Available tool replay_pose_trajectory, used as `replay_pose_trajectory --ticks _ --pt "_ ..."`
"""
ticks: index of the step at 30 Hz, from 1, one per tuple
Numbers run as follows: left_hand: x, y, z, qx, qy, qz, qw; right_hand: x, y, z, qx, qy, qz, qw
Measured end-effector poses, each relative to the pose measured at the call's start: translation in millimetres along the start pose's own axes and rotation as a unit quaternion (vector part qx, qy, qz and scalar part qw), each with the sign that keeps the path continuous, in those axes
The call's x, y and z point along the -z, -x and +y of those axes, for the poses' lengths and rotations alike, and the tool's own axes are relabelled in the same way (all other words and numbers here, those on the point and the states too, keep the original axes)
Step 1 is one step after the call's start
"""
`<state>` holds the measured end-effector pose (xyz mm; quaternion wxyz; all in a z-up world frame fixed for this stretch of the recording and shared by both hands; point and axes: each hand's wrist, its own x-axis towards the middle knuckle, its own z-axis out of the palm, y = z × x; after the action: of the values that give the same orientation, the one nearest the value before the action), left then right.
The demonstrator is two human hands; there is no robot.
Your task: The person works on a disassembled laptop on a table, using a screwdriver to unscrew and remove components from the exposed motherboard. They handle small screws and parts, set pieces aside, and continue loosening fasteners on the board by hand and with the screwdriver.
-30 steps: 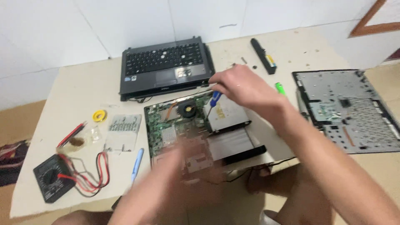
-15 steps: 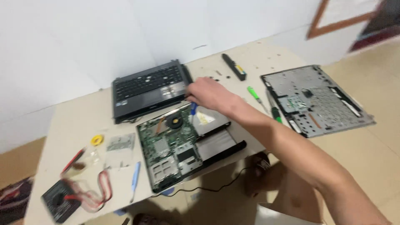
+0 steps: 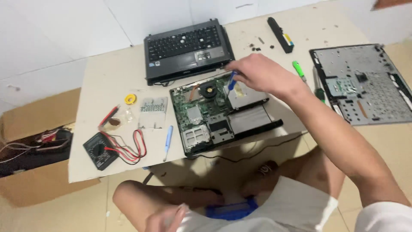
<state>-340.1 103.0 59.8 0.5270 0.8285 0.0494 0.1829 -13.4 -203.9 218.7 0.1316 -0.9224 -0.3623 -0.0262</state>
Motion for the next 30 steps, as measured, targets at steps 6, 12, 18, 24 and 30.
replay_pose_trajectory --ticks 6,12,18,24,30 --pt "-75.2 -150.9 63.5 -0.029 0.029 -0.261 0.965 -27.7 -17.2 20.0 -0.115 0.224 0.009 0.968" --pt "-226.1 -302.3 2.7 -0.186 -0.059 -0.145 0.970 -62.1 -36.2 19.5 -0.173 0.228 0.055 0.957" --pt "-258.3 -302.2 -12.4 -0.231 -0.023 -0.148 0.961 -64.8 -49.9 13.7 -0.155 0.190 0.004 0.969" --pt "-245.6 -291.9 9.6 -0.178 0.064 -0.252 0.949 -26.8 -29.1 18.3 -0.082 0.112 -0.040 0.990" --pt "-256.5 -292.3 -10.3 -0.142 0.020 -0.186 0.972 -60.6 -48.7 38.4 -0.153 0.297 0.030 0.942"
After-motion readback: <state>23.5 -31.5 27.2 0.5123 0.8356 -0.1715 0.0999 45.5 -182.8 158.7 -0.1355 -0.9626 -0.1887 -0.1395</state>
